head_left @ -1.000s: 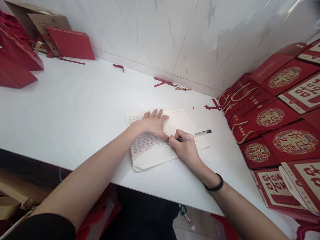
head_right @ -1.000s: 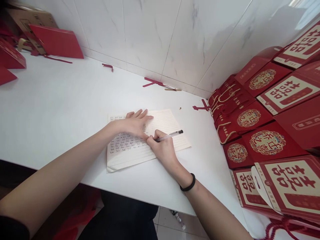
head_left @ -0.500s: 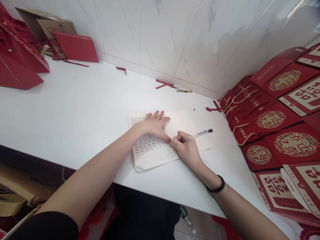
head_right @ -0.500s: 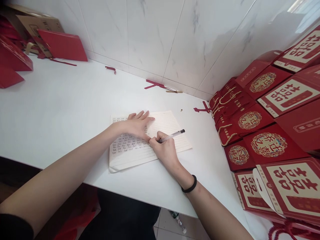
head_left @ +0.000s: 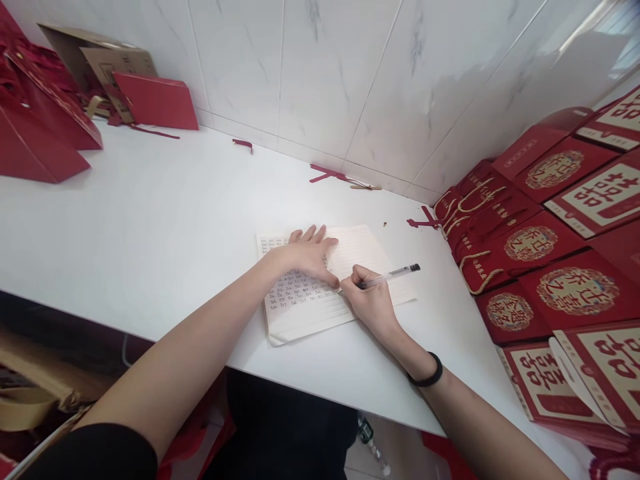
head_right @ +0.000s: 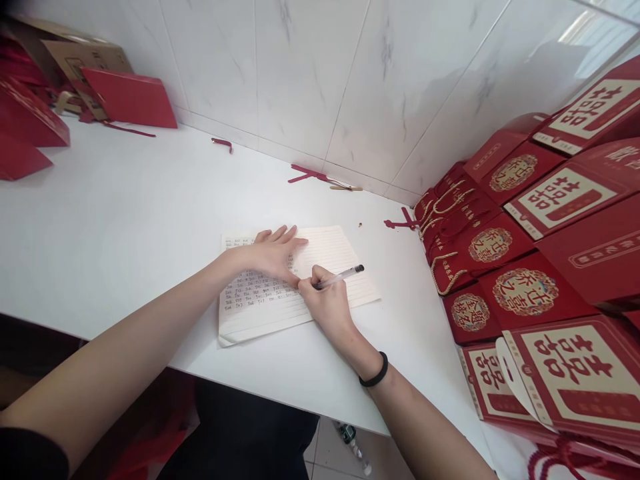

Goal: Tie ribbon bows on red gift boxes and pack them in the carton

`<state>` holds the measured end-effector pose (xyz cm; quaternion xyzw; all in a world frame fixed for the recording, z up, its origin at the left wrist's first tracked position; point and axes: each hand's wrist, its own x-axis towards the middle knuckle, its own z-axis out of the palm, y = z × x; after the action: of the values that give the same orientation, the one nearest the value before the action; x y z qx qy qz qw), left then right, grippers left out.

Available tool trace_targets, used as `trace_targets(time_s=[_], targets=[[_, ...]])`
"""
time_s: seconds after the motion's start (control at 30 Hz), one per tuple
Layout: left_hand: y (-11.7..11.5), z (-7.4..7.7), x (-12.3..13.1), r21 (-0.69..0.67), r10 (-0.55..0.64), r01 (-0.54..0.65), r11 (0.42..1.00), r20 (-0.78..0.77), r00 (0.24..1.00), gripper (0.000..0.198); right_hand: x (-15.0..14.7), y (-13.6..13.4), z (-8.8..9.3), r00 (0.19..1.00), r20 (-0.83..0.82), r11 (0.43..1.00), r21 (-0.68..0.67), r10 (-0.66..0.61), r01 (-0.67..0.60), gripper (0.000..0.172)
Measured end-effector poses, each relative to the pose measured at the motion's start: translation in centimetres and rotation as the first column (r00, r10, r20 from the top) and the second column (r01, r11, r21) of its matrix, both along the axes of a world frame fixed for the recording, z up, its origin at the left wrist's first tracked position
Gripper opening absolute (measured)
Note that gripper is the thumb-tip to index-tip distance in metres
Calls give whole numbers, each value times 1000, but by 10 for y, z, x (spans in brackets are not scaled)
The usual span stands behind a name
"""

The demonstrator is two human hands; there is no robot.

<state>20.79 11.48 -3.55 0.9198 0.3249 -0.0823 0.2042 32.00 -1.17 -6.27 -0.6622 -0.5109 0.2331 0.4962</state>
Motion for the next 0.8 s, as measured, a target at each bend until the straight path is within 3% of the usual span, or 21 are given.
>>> trace_targets(time_s=[0.1,0.27,0.33,0.37,0.43,0.5,0.6,0.73,0.8], targets=[[0,1,-1,-6,2,-2,1000,31,1000,106,2,2,3,982,-172,997,-27,-75,71,27],[6,2,-7,-59,-2,9,998,119,993,104,28,8,8,807,-558,963,51,-193,265,39],[17,-1,-12,-136,146,-113,984,262,954,85,41,10,8,765,-612,944,91,-198,318,42],[26,-3,-16,-186,284,-231,955,354,891,69,46,11,7,756,-618,942,72,-216,328,43],[47,-7,-28,-241,558,-514,823,506,657,40,53,12,3,760,-605,953,11,-236,304,46],[70,-9,-46,-220,667,-703,677,588,458,38,56,12,-2,786,-560,958,-44,-260,285,51],[97,-10,-86,-184,704,-854,486,662,258,36,57,11,-12,827,-520,973,-35,-214,229,58],[120,-8,-151,-166,685,-953,252,727,54,27,62,12,-26,853,-490,982,-41,-181,185,60],[127,-7,-184,-174,643,-981,91,762,-75,34,67,14,-34,874,-449,983,-74,-186,171,59]])
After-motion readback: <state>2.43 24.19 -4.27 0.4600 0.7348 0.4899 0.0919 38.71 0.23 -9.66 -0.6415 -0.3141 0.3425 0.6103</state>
